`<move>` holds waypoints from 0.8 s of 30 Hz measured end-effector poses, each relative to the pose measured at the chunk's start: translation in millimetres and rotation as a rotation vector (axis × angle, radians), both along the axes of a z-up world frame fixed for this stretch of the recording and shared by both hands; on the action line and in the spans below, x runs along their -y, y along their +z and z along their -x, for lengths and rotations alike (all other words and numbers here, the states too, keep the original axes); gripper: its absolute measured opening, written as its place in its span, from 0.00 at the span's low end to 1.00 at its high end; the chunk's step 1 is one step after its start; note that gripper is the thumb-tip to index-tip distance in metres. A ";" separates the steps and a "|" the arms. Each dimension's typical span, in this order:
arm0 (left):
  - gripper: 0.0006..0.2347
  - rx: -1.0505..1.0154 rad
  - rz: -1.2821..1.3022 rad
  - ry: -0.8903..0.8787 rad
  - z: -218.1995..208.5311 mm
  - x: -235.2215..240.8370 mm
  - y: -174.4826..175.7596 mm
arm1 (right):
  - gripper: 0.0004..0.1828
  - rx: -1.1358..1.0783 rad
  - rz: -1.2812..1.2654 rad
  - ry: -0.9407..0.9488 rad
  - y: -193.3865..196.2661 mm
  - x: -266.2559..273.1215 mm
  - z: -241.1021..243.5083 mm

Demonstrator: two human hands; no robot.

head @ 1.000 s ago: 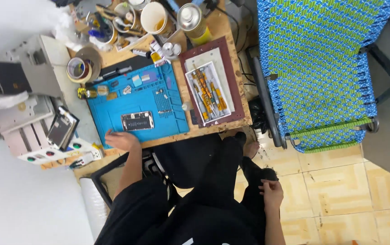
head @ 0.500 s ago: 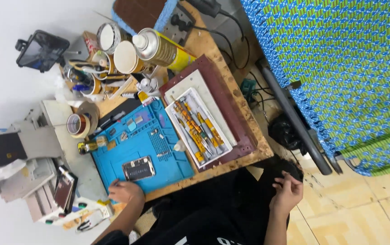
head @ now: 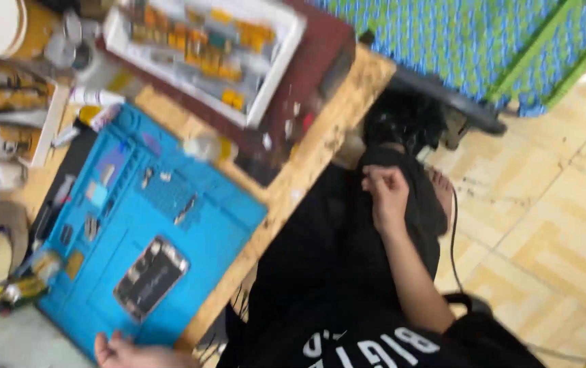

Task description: The person picks up a wooden ship model and examines it, then sits at a workbench and handles a small electronic component with both hands, turning it over repeatedly. A disassembled phone lies on the blue mat nearby.

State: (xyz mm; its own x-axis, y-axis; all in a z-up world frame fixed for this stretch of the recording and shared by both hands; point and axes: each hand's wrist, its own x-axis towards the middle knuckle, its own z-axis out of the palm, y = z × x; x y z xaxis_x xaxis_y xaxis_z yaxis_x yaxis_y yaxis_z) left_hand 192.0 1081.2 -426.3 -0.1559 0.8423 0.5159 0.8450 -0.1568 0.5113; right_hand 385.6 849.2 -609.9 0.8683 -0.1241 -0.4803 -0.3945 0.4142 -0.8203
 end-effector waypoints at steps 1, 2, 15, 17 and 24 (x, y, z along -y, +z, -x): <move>0.08 0.076 0.041 -0.037 4.5 21.2 11.4 | 0.02 -0.011 -0.028 0.012 2.7 2.4 20.0; 0.10 0.198 0.084 -0.055 12.9 27.1 17.5 | 0.03 0.023 -0.052 0.043 4.6 7.5 19.3; 0.05 0.058 0.451 -1.997 24.2 95.6 -29.8 | 0.18 0.278 -0.033 0.125 108.2 51.5 42.1; 0.06 -0.023 0.641 -1.936 -4.0 102.5 -46.7 | 0.25 0.347 0.035 0.144 131.2 52.6 50.5; 0.03 0.605 0.925 -1.875 -54.2 120.7 -24.7 | 0.12 0.567 0.216 0.162 178.0 45.3 76.4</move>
